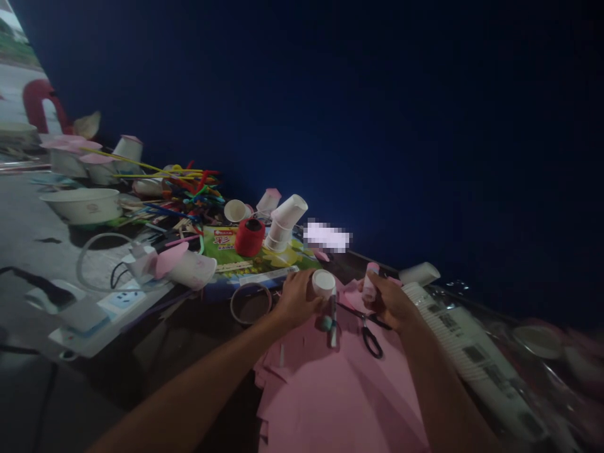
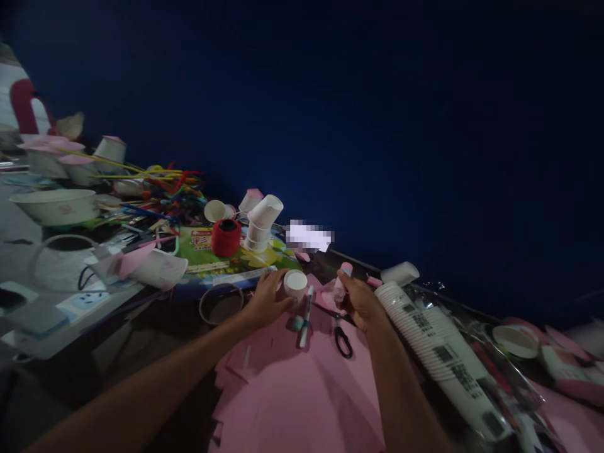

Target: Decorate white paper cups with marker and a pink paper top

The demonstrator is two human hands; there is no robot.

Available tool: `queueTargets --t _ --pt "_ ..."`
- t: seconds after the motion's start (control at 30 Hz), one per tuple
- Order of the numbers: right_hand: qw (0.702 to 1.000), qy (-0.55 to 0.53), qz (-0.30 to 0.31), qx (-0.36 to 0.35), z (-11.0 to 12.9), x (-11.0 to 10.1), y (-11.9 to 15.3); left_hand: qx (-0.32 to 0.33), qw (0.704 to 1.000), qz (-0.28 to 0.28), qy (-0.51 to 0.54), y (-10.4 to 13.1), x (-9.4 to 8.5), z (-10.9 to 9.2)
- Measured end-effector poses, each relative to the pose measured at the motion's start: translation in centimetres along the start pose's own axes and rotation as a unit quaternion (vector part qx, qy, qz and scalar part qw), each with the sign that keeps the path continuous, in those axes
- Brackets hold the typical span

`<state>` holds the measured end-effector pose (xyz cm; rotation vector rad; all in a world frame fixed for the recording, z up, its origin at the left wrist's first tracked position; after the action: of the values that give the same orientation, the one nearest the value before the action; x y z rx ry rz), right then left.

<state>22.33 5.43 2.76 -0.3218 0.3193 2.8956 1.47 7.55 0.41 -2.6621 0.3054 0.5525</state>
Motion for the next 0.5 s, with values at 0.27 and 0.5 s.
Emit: queueTargets --t 0.27,0.5 --pt "0.939 0.332 -0.083 -0.031 0.8 -0.7 -1.3 0.017 1.000 0.003 -0.006 0.0 -0.1 -0.3" --pt "0.874 0.460 -0.030 -0.152 1.8 2.6 3.9 0.013 1.000 0.025 -0.012 -0.3 0.0 -0.6"
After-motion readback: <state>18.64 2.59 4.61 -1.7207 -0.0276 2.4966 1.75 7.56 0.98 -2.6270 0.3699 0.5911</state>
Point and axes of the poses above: each hand's wrist, its own y-axis away from the middle knuckle, its own x-axis out of the palm, z = x × y, the point moved 6 cm from there along -y, towards the middle knuckle, and after that the axes turned 7 degrees about y, right-handed, at the moved point
